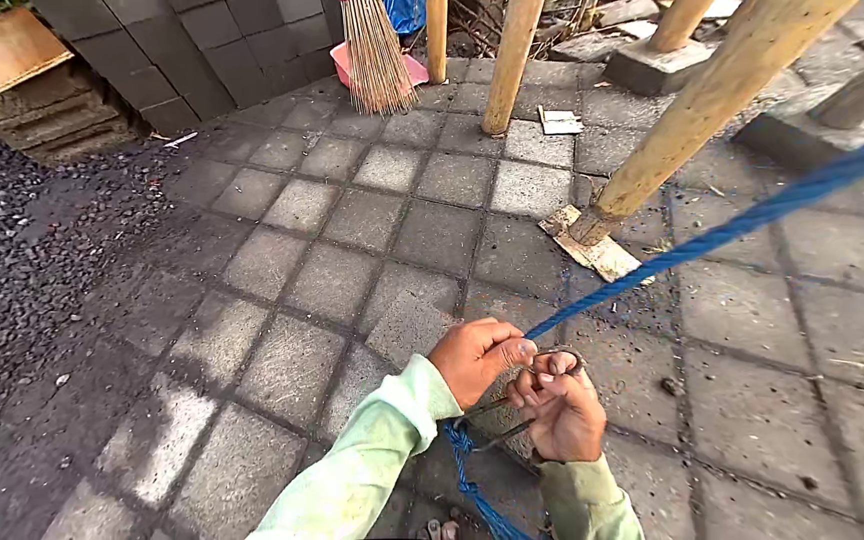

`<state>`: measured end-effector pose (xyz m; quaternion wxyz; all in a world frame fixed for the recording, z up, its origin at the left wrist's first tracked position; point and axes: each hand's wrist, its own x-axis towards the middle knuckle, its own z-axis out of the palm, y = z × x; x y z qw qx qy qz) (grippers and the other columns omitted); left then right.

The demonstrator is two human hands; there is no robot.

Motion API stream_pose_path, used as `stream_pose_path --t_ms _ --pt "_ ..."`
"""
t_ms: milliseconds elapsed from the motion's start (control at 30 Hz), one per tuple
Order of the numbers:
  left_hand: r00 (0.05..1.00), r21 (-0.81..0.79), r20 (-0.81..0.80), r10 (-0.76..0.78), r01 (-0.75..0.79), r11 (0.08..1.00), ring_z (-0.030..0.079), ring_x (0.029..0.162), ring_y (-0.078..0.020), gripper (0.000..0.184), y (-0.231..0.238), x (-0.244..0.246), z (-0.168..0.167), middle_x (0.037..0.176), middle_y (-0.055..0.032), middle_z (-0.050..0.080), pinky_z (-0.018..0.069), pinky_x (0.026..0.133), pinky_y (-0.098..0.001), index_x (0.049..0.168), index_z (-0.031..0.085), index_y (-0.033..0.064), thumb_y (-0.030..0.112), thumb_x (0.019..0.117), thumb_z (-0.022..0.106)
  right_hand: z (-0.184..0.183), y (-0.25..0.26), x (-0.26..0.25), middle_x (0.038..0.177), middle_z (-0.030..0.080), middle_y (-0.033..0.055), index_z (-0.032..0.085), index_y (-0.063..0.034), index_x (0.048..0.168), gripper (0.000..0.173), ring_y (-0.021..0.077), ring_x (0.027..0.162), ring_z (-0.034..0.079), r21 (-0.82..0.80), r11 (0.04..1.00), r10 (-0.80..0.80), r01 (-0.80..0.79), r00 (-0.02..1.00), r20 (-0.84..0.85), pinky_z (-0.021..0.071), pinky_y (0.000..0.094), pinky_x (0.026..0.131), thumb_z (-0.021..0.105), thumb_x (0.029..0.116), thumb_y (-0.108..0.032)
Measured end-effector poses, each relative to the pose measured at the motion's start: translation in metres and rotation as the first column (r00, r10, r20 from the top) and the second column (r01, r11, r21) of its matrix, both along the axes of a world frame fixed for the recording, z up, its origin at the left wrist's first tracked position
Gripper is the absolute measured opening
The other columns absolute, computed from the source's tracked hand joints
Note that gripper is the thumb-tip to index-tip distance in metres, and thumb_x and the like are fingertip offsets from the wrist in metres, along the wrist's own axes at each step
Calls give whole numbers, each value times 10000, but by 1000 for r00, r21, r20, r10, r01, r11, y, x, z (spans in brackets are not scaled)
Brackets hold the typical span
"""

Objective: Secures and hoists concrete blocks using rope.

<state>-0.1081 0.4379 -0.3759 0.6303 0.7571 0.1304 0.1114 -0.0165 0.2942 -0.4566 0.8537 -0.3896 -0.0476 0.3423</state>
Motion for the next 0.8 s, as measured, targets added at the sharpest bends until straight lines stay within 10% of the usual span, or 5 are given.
stream_pose_path --t_ms 267,400,533,667,800 --pt "993 135 51 110 -116 984 664 1011 -192 280 -40 2 5 1091 -147 688 552 911 -352 1108 757 -13 215 1024 617 8 18 20 695 645 -46 621 -185 795 166 31 625 637 -120 989 91 -86 995 34 569 219 590 539 917 -110" --pt "992 338 3 128 -122 933 569 1155 -248 279 -20 20 25 1191 -80 666 487 976 -423 1114 798 108 304 1024 622 22 24 27 811 715 5 673 -111 924 100 59 717 675 -317 935 224 -162 959 171 568 231 629 636 837 -144" --pt "997 315 -17 79 -69 947 661 1035 -248 249 2 34 38 1149 -136 687 548 924 -449 1134 762 26 210 1023 637 48 29 61 734 681 -20 662 -84 917 142 70 617 631 -672 671 664 -313 657 357 547 247 594 699 785 -47" --pt "995 206 -56 79 -66 976 635 1151 -212 270 11 27 29 1254 -116 665 526 992 -435 1199 734 49 227 1009 662 75 22 78 886 703 40 698 -78 1063 229 148 780 678 -889 435 887 -143 236 396 581 390 761 753 938 -262" --pt "888 239 -188 420 -374 896 538 1346 -240 480 -8 -6 -21 1461 -80 568 476 1098 -494 1385 645 164 432 987 648 55 -20 100 1214 673 93 568 -101 1398 746 228 1095 675 -883 412 882 -226 343 324 584 432 920 759 813 -525"
